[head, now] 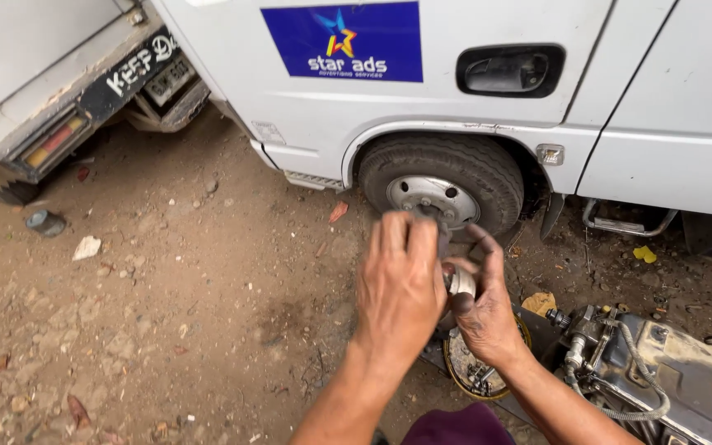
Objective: The person manipulates a small metal component inside a large, open gearbox casing. They then pick up a cylindrical bearing, wipe it with a dark cloth, and place the cloth on a nearby surface. The person continues to handle the bearing and other small parts while moving around the vehicle.
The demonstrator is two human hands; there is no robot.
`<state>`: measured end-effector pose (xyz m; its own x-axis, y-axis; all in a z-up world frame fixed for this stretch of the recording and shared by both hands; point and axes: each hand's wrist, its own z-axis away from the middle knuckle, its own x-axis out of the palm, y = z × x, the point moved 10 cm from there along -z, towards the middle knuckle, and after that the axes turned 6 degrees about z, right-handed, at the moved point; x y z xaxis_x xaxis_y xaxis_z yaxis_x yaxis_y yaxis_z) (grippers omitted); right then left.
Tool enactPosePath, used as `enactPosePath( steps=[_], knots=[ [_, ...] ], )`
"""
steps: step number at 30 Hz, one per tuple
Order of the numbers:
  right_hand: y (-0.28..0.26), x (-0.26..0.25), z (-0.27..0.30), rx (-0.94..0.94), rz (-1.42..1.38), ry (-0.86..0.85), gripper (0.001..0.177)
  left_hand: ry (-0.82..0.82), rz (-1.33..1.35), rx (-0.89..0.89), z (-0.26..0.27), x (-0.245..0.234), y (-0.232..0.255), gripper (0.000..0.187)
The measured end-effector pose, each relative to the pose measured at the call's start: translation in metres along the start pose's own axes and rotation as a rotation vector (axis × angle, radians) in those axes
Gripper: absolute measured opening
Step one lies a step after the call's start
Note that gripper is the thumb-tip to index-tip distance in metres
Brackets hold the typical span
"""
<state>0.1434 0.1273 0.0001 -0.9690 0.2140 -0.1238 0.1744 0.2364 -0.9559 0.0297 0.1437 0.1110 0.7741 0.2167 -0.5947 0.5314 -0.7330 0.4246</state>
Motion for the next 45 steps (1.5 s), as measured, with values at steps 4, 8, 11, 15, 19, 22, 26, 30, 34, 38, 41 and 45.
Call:
enactPosePath(
  steps=[4, 8, 11, 15, 19, 22, 26, 30, 34, 38, 41, 45],
  knots=[
    [0.008, -0.010, 0.002, -0.126, -0.228, 0.000, 0.131, 0.194, 0.498, -0.025, -0.022, -0.056, -0.001, 0.020],
    [0.000, -0.020, 0.003, -0.243, -0.196, 0.002, 0.112, 0.118, 0.811, -0.086, -0.019, -0.069, -0.012, 0.019],
    [-0.020, -0.019, 0.004, -0.468, -0.208, -0.042, 0.125, 0.139, 0.671, -0.166, -0.011, -0.066, -0.028, 0.025],
    [-0.046, -0.019, 0.011, -0.724, 0.025, -0.051, 0.132, 0.114, 0.740, -0.191, -0.007, -0.058, -0.031, 0.017],
    [-0.055, -0.015, 0.019, -0.878, 0.148, -0.045, 0.140, 0.077, 0.758, -0.189, -0.009, -0.060, -0.022, 0.018],
    [-0.050, -0.013, 0.022, -0.875, 0.078, -0.077, 0.138, 0.073, 0.791, -0.220, -0.009, -0.062, -0.024, 0.022],
    [-0.038, -0.007, 0.026, -0.828, 0.125, -0.053, 0.138, 0.030, 1.069, -0.167, -0.007, -0.055, -0.039, 0.027],
    [0.008, -0.006, 0.003, -0.300, -0.422, -0.096, 0.121, 0.052, 1.073, -0.318, 0.018, -0.028, -0.095, 0.034],
    [0.068, 0.002, 0.018, 0.225, -0.880, -0.141, 0.117, 0.030, 1.175, -0.768, 0.088, 0.052, -0.165, 0.034],
    [0.106, -0.008, 0.032, 0.390, -1.036, -0.023, 0.106, 0.024, 0.795, -0.922, 0.173, 0.128, -0.224, 0.024],
    [0.131, -0.020, 0.041, 0.457, -1.169, 0.047, 0.097, 0.110, 0.893, -1.225, 0.223, 0.166, -0.232, 0.022],
    [0.164, -0.053, 0.056, 0.615, -1.041, 0.289, 0.090, -0.202, 0.929, -1.439, 0.261, 0.212, -0.206, 0.057]
  ],
)
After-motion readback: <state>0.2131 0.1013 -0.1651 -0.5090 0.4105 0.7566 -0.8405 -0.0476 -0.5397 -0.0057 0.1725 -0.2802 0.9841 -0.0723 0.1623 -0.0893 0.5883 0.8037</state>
